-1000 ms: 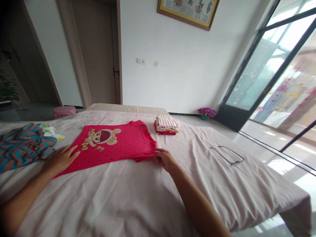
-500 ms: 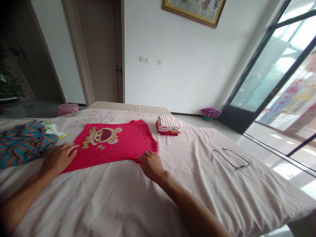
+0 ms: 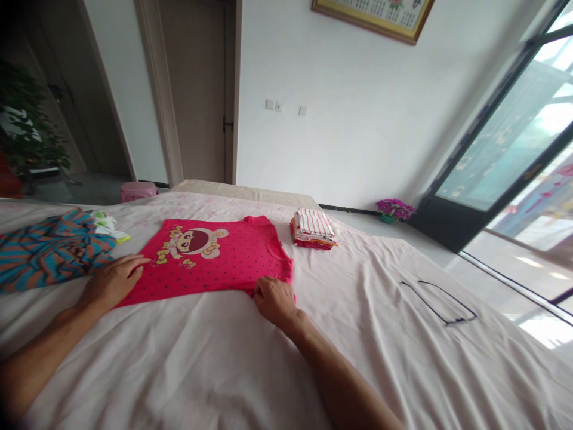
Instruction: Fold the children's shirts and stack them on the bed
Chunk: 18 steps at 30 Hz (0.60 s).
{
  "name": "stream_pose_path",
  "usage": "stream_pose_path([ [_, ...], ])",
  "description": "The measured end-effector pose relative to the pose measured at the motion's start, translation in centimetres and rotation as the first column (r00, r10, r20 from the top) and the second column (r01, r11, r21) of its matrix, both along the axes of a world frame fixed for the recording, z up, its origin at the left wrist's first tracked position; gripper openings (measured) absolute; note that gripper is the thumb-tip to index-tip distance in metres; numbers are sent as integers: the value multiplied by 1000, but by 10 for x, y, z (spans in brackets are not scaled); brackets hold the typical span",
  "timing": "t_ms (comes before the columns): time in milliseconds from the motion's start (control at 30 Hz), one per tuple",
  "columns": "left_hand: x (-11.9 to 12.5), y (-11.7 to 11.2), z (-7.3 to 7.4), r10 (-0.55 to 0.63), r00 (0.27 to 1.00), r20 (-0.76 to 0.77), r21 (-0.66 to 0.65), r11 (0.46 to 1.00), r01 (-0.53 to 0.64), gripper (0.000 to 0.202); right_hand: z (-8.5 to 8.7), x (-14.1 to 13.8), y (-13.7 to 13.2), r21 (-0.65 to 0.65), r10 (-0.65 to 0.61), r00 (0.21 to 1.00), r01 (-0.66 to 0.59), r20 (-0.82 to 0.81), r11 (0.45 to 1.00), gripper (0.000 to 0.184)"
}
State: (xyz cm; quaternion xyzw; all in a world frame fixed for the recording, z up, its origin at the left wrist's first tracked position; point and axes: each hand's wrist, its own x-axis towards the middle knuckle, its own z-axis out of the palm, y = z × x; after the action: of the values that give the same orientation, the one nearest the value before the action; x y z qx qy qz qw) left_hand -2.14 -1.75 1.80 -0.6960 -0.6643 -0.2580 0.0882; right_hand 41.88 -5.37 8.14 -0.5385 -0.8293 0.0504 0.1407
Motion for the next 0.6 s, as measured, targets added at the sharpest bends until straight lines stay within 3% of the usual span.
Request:
stream_pose_path([
  [133, 23, -11, 19, -80, 997, -21, 135, 987, 82, 38, -2, -2, -3, 89, 130, 991, -126, -44, 988, 10],
  [233, 67, -23, 39, -265, 964, -24, 138, 954, 265, 35, -1, -1, -4, 74, 213, 972, -207, -99, 976, 10],
  [300, 106, -33, 49, -459, 887, -36, 79, 884, 461, 32, -1, 2, -2, 23, 230, 963, -229, -139, 973, 11],
  [400, 166, -44, 60, -712, 701, -35, -6, 702, 712, 28, 2, 12, 2, -26, 178, 967, -186, -184, 982, 16],
  [467, 199, -48, 63, -765, 643, -44, -50, 645, 763, 36, 5, 20, 3, -33, 115, 978, -122, -174, 992, 20],
  [533, 222, -47, 63, -758, 650, -55, -107, 652, 751, 38, 7, 28, 4, -56, 66, 991, -73, -120, 996, 22],
  [600, 237, -45, 59, -743, 666, -63, -173, 665, 726, 24, 10, 36, 7, -114, 37, 997, -44, -64, 992, 23],
])
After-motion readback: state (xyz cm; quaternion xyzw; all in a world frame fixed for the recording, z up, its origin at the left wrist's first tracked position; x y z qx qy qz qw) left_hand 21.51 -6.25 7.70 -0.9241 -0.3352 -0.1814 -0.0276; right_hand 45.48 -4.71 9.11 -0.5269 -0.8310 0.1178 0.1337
